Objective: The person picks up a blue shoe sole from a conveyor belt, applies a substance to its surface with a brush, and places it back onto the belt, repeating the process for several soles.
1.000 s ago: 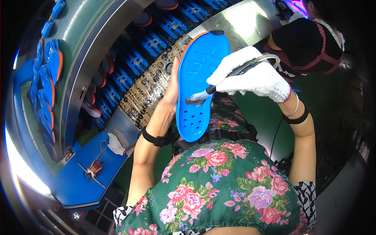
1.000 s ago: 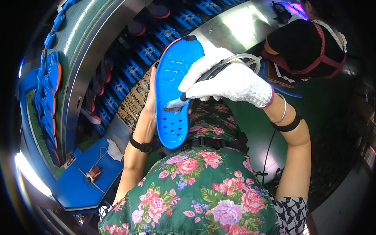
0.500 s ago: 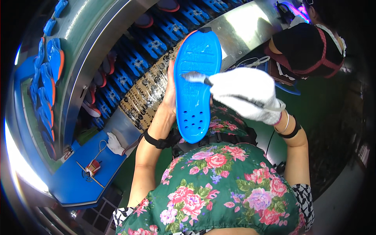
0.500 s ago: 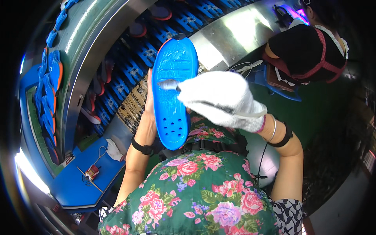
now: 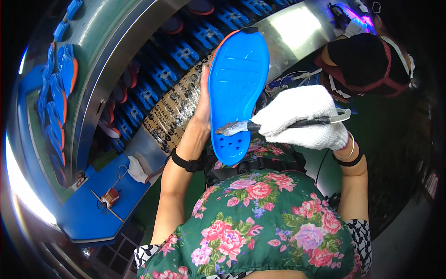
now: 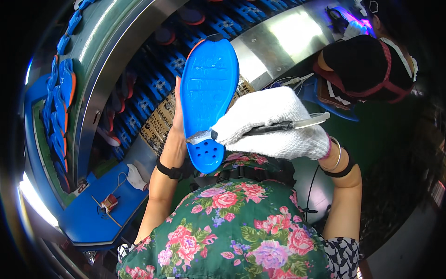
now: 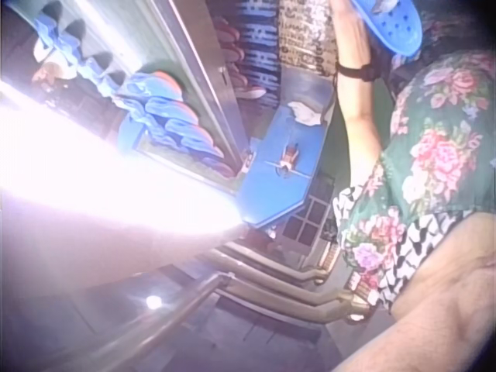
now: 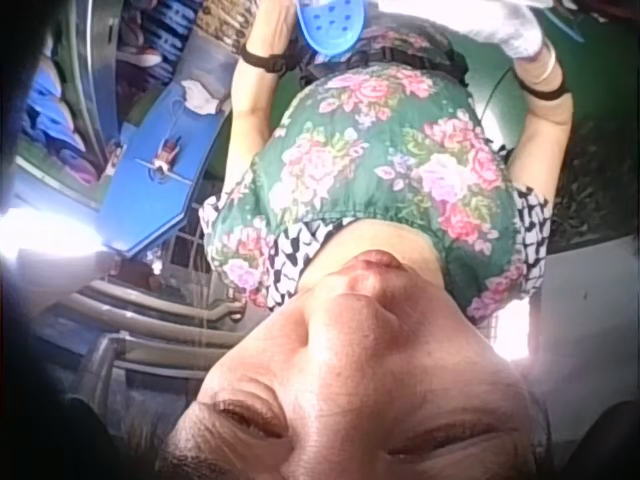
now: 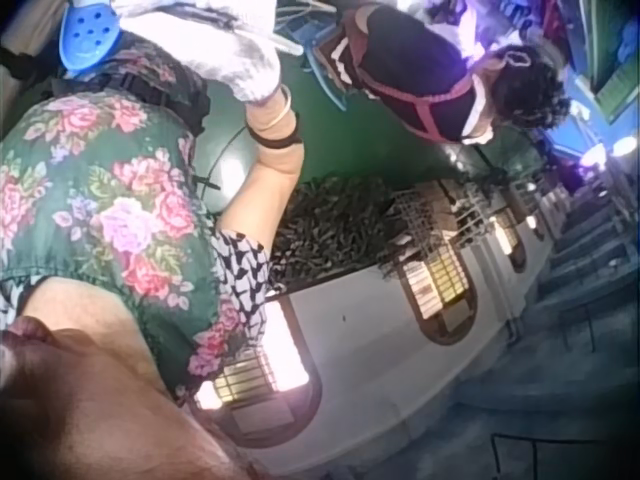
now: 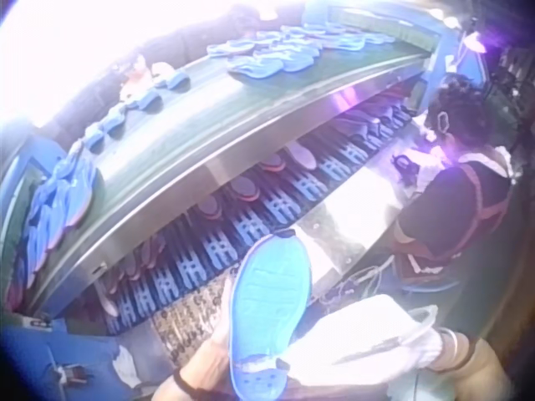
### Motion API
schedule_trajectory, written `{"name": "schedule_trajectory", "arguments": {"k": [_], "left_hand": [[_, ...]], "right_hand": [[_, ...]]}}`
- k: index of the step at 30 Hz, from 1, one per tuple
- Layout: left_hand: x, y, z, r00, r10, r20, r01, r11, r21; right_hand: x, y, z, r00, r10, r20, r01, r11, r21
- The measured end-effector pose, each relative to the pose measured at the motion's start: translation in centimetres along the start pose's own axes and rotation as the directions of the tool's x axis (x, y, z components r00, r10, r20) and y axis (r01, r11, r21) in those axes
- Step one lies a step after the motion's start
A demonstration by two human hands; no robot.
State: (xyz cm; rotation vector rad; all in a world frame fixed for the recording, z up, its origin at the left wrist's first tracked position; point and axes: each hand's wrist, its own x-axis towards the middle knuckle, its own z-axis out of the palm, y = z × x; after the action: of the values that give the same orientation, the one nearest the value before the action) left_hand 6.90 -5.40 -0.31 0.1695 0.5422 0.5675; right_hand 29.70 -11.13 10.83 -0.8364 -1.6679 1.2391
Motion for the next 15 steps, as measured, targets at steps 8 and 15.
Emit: {"name": "schedule_trajectory", "arguments": {"k": [8, 15], "left_hand": [[0.5, -0.2, 1.3, 0.977, 0.056, -0.207, -0.040, 0.996, 0.080], [-0.1, 0.2, -0.2, 0.990, -0.140, 0.024, 0.140, 0.990, 0.022]], "right_hand": [[0.0, 1.2, 1.4, 0.957, 0.249, 0.150, -0.270, 0.952, 0.141], [1.6, -0.3, -1.5, 0.992, -0.015, -0.123, -0.006, 0.986, -0.167]]}}
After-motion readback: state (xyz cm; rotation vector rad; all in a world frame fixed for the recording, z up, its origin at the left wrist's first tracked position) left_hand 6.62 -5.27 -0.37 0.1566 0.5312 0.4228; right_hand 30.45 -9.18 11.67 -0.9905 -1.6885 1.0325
